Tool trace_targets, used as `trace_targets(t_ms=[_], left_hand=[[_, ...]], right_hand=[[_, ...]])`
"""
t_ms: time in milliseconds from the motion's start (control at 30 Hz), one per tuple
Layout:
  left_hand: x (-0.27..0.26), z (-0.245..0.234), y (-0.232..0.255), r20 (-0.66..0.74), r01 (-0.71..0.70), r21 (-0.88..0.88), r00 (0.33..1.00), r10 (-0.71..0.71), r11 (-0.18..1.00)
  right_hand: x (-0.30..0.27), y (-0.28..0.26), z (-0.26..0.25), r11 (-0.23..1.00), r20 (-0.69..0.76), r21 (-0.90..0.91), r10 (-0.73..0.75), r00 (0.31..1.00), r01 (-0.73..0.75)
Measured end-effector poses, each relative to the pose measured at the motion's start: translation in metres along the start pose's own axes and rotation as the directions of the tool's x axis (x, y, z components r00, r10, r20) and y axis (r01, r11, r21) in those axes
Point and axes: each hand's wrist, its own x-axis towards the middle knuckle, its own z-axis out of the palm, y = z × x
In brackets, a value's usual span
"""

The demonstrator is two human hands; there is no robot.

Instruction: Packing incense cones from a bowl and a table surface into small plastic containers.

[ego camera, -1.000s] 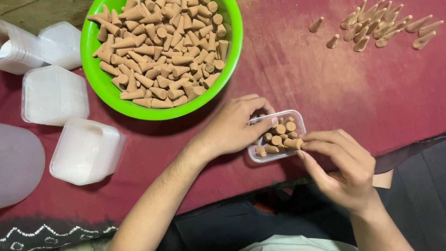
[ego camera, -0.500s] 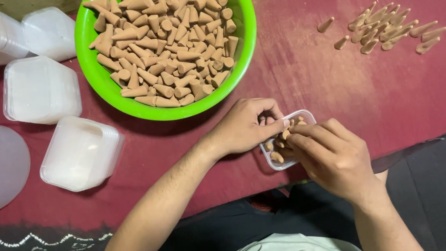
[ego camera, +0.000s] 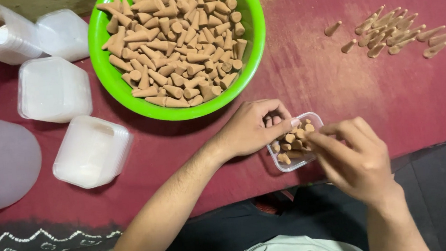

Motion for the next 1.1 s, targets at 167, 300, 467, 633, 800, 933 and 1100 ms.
trace_targets(t_ms=[167, 300, 467, 633, 800, 933, 1100], left_hand=[[-0.009, -0.003, 0.008, -0.136, -0.245, 0.092, 0.957, 0.256, 0.965], [-0.016, -0.013, 0.024, -0.214, -0.510, 0.219, 0.807, 0.551, 0.832], [-0.012, -0.061, 0.025, -0.310, -0.215, 0.576, 0.835, 0.454, 0.789], [0.002, -0.102, -0.006, -0.356, 0.188, 0.761, 0.921, 0.157, 0.621], [0.006, -0.108, -0.017, -0.364, 0.231, 0.745, 0.927, 0.092, 0.626], [0.005, -0.108, -0.007, -0.376, 0.278, 0.744, 0.926, 0.038, 0.607], [0.001, -0.117, -0.022, -0.390, 0.138, 0.770, 0.874, 0.289, 0.623]], right_hand=[[-0.032, 0.030, 0.004, 0.983, -0.214, 0.062, 0.180, 0.960, -0.170], [-0.049, 0.056, 0.019, 0.933, -0.240, 0.124, 0.359, 0.902, -0.338], [-0.047, 0.058, 0.028, 0.925, -0.235, 0.174, 0.373, 0.898, -0.339], [-0.047, 0.058, 0.024, 0.911, -0.240, 0.196, 0.402, 0.884, -0.362], [-0.043, 0.056, 0.019, 0.900, -0.233, 0.258, 0.411, 0.881, -0.352], [-0.041, 0.056, 0.016, 0.899, -0.253, 0.278, 0.408, 0.877, -0.338], [-0.039, 0.061, 0.016, 0.857, -0.282, 0.402, 0.452, 0.846, -0.324]])
